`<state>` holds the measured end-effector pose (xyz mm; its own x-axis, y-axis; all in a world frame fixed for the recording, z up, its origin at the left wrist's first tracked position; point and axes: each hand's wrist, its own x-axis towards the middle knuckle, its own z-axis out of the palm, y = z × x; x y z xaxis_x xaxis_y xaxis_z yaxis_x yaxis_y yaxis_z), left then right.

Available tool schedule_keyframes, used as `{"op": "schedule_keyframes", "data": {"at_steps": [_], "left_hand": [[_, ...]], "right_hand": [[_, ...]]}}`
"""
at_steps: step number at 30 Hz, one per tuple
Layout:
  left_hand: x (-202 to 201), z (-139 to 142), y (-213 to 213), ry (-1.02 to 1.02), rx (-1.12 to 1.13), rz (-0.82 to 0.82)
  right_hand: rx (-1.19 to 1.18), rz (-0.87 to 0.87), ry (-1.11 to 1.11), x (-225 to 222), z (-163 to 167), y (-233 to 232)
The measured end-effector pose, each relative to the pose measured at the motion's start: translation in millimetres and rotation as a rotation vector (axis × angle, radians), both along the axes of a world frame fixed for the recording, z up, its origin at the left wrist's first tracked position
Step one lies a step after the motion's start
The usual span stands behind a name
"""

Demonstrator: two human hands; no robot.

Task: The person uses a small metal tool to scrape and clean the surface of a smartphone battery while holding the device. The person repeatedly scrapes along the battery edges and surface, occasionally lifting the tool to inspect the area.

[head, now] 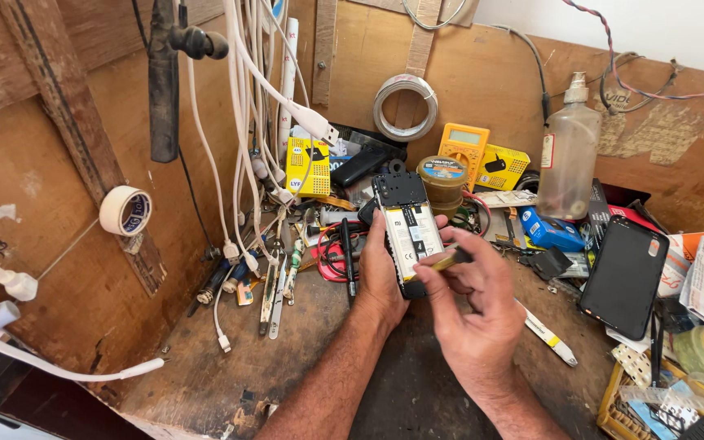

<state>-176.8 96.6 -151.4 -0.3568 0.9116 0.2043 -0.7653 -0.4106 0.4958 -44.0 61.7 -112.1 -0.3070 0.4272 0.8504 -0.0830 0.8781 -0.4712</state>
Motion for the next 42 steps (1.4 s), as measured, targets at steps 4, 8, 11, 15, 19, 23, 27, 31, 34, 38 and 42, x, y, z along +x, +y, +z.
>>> {"op": "schedule_keyframes", "data": {"at_steps": [4, 8, 11, 15, 19, 23, 27, 31, 34, 38, 42], "left_hand": [[-0.4, 1.1, -2.8, -0.027, 0.002, 0.002], [1.5, 1.7, -5.5, -0.026, 0.009, -0.015], [1.5, 2.4, -6.1, -0.024, 0.009, -0.017], [0.8, 2.5, -7.3, -0.023, 0.010, -0.017], [0.9, 1.9, -7.6, -0.038, 0.003, -0.018], [0.1, 1.1, -6.4, -0.048, 0.006, -0.018], [-0.5, -0.2, -4.7, -0.050, 0.004, -0.014], [0.6, -1.6, -3.1, -0.053, 0.002, -0.020], [1.2, -1.9, -3.9, -0.058, -0.016, -0.030], [2.0, -0.8, -5.9, -0.029, -0.028, -0.016], [2.8, -0.4, -8.0, -0.039, -0.045, -0.029]], "right_hand": [[-0.089, 0.058, 0.091, 4.6, 0.9, -2.2], [-0.088, 0.095, 0.057, 8.1, 0.2, -3.9], [-0.103, 0.102, 0.049, 7.5, -1.1, -3.9], [-0.106, 0.089, 0.039, 7.3, -2.4, -4.0], [-0.098, 0.078, 0.034, 6.8, -3.5, -4.3], [-0.105, 0.089, 0.046, 4.9, -4.5, -4.5], [-0.080, 0.042, 0.019, 5.4, -3.8, -5.8], [-0.040, -0.001, 0.009, 3.6, -2.3, -7.6], [-0.037, 0.037, 0.002, 1.4, -1.4, -8.7], [-0.056, 0.021, -0.017, 1.0, -1.1, -8.3], [-0.099, 0.054, -0.023, 2.9, -3.5, -6.6]]}}
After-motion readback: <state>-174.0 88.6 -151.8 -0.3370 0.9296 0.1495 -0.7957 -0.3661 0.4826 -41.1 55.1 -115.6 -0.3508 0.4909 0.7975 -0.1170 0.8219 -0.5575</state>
